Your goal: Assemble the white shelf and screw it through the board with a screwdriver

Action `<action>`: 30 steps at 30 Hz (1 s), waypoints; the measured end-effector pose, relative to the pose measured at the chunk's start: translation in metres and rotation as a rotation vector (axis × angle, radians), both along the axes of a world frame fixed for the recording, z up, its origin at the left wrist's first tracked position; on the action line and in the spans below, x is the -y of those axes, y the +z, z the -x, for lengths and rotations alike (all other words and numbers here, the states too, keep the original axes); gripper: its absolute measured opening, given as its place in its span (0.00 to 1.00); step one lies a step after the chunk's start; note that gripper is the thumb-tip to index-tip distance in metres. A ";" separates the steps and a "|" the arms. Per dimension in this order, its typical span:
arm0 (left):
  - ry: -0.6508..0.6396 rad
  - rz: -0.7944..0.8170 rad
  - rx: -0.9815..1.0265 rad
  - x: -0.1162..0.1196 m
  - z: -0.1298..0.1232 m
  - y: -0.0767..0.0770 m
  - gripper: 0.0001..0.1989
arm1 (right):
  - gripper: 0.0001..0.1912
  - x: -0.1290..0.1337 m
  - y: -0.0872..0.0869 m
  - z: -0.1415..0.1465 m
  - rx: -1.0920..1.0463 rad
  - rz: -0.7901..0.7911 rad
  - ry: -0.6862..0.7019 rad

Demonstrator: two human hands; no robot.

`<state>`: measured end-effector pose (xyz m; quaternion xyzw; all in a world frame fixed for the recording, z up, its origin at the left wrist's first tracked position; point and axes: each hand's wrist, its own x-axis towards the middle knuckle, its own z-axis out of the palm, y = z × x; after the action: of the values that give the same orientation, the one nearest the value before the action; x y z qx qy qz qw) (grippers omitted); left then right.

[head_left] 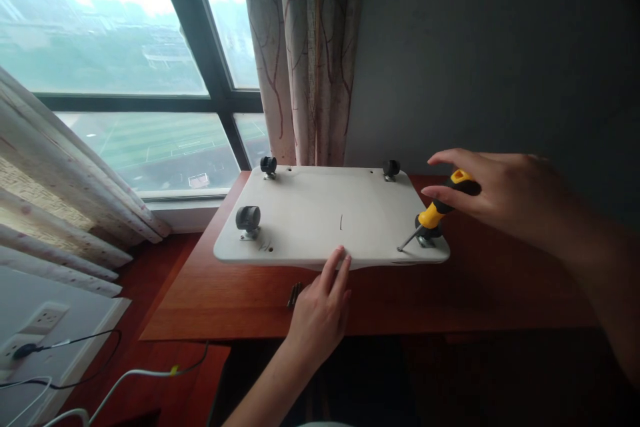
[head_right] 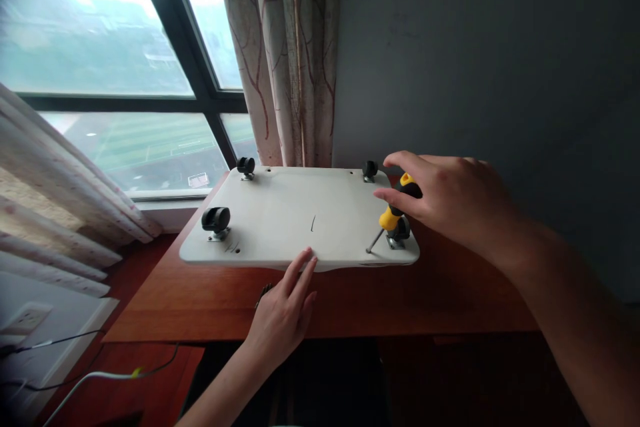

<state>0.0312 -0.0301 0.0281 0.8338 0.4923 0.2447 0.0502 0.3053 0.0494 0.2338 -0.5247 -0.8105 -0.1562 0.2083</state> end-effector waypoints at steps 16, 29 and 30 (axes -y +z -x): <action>-0.007 -0.012 0.041 0.000 0.000 -0.006 0.34 | 0.20 0.009 0.002 0.003 -0.029 0.117 -0.042; -0.003 0.018 0.054 0.001 -0.001 -0.006 0.35 | 0.23 0.010 -0.002 0.006 0.029 0.019 -0.143; -0.003 0.020 0.052 0.001 -0.001 -0.006 0.35 | 0.21 0.011 0.000 0.006 -0.006 0.071 -0.088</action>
<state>0.0318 -0.0311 0.0219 0.8273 0.4921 0.2614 0.0719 0.2993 0.0380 0.2336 -0.5674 -0.7910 -0.1349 0.1850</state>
